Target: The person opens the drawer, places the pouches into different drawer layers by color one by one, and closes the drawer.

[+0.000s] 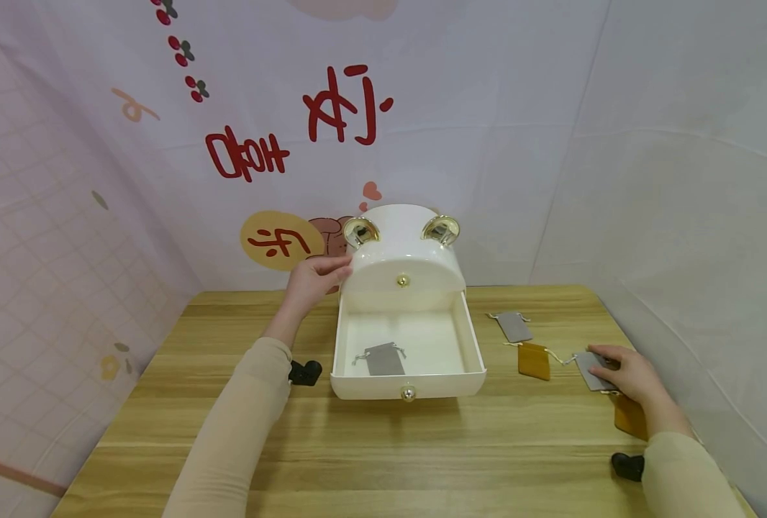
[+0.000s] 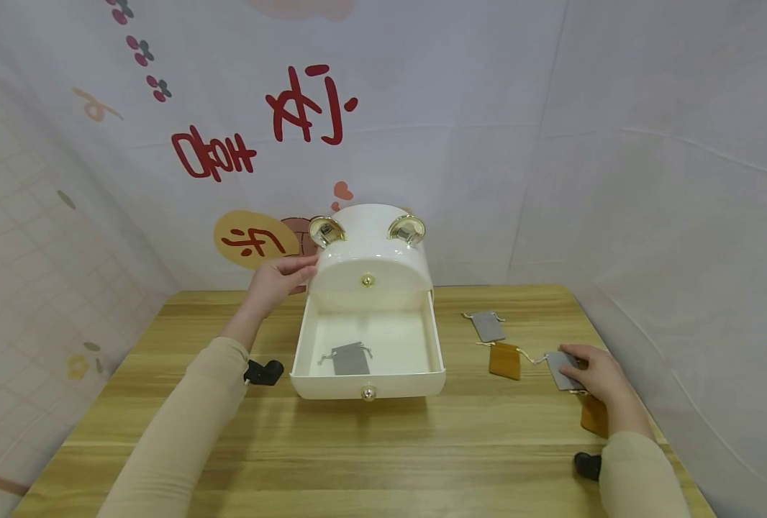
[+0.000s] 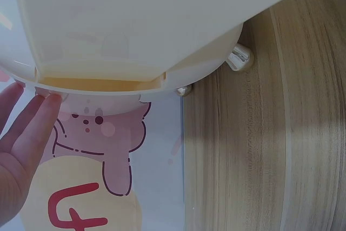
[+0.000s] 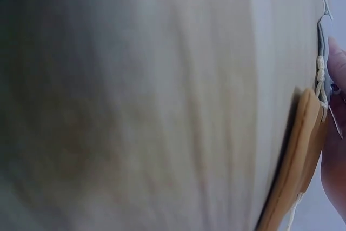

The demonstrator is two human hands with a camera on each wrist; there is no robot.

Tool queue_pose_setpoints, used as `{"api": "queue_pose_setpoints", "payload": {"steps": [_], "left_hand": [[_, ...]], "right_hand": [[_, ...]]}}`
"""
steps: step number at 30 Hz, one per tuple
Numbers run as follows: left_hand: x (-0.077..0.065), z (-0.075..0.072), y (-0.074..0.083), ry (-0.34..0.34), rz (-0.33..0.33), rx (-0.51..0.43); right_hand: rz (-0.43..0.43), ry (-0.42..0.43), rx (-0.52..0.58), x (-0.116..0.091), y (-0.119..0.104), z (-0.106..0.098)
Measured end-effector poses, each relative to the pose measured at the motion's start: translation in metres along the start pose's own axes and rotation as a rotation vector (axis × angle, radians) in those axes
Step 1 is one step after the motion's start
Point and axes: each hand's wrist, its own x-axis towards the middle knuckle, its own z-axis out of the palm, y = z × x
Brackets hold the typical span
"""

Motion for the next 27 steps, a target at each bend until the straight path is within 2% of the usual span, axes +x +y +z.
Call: {"api": "queue_pose_setpoints", "payload": {"steps": [9, 18, 27], "left_hand": [[0.001, -0.001, -0.001, 0.000, 0.001, -0.018], [0.000, 0.000, 0.001, -0.001, -0.003, -0.004], [0.001, 0.000, -0.001, 0.004, 0.007, -0.009]], "right_hand": [[0.028, 0.010, -0.003, 0.001, -0.006, 0.000], [0.076, 0.079, 0.000, 0.003, -0.013, -0.003], [0.128, 0.146, 0.066, 0.000, -0.018, -0.011]]}}
